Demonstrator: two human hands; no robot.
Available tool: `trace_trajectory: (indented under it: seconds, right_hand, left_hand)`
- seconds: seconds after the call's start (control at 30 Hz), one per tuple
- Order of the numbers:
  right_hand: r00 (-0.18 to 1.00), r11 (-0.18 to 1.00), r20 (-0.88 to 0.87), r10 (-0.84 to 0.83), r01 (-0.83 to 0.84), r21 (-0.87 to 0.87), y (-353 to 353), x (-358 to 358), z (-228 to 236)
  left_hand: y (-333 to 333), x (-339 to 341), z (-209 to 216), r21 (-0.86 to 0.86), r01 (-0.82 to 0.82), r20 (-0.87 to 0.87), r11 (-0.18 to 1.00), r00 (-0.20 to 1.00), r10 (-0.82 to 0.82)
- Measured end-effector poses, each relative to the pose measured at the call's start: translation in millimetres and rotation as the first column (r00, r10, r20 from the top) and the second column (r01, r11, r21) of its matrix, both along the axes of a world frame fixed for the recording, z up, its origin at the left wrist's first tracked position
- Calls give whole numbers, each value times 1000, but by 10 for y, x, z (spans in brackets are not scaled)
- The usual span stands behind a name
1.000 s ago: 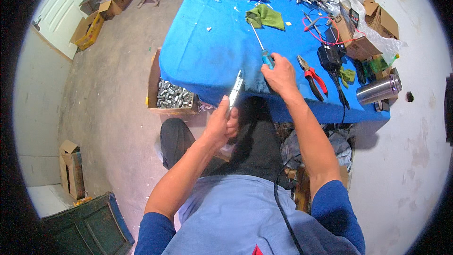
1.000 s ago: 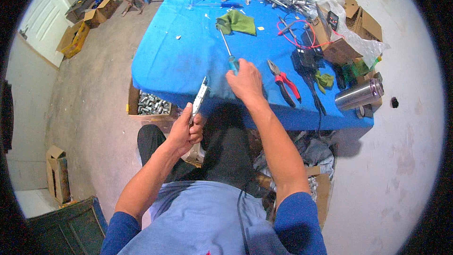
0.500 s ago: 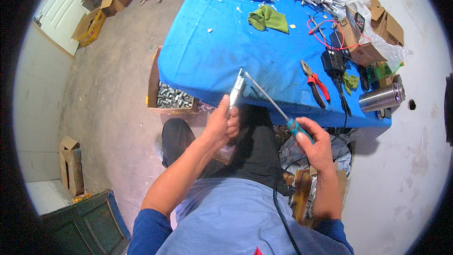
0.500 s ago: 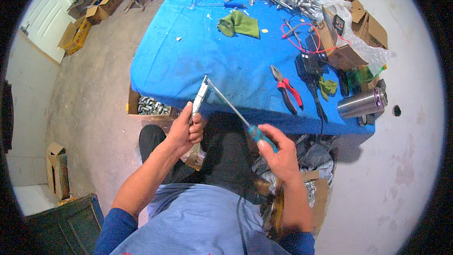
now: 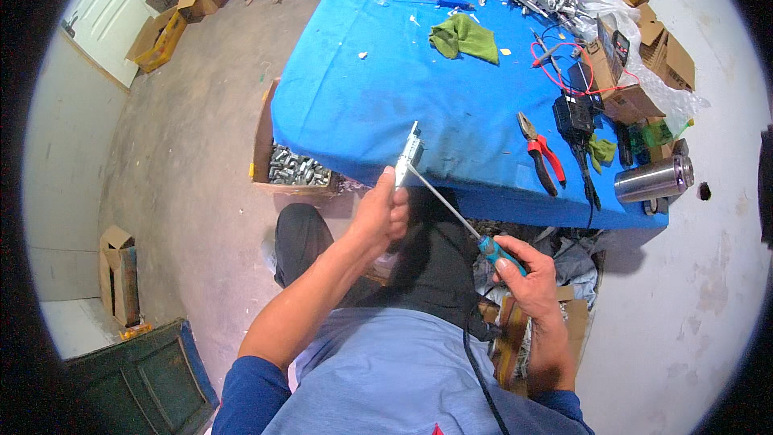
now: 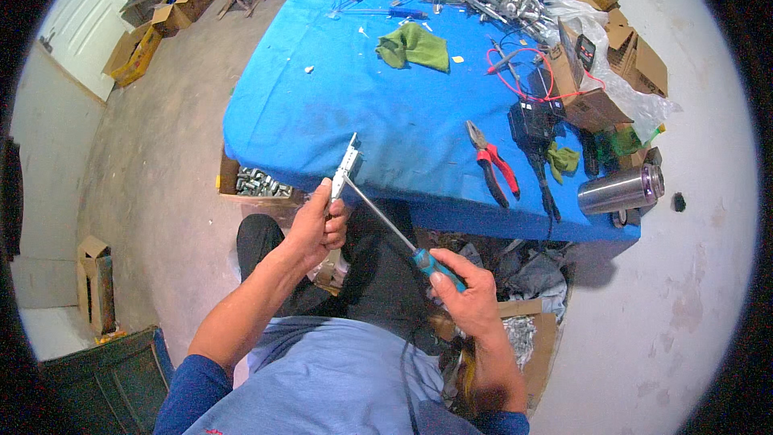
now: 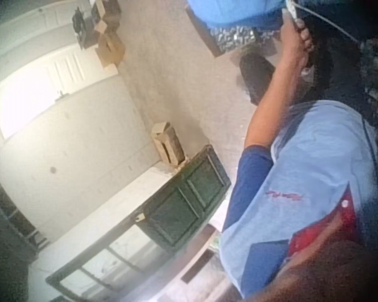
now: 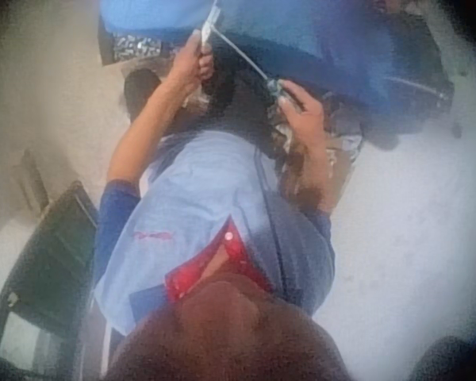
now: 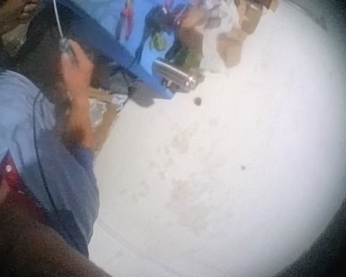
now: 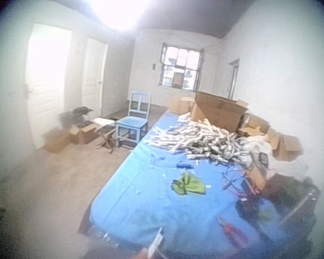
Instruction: The person holds an electronic housing and inserts small components into it by hand and with a screwdriver, then secures a wire and clips part of the assembly using pliers.
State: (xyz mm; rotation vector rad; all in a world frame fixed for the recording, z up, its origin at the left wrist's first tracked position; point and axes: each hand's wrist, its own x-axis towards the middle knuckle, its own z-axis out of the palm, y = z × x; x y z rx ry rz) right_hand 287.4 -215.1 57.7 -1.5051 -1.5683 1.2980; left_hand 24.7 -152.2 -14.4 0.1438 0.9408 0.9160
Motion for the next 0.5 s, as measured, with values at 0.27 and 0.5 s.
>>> trace_trajectory:
  seconds: [0.27,0.5]
  right_hand:
    - [980,989,-183,-83,59,-137,-91,-17,-75]
    - [974,986,-208,-90,58,-154,-113,-47,-76]
  left_hand:
    - [-8,-5,-12,11,8,2,1000,1000,-8]
    - [1,-9,12,12,20,-11,1000,1000,-19]
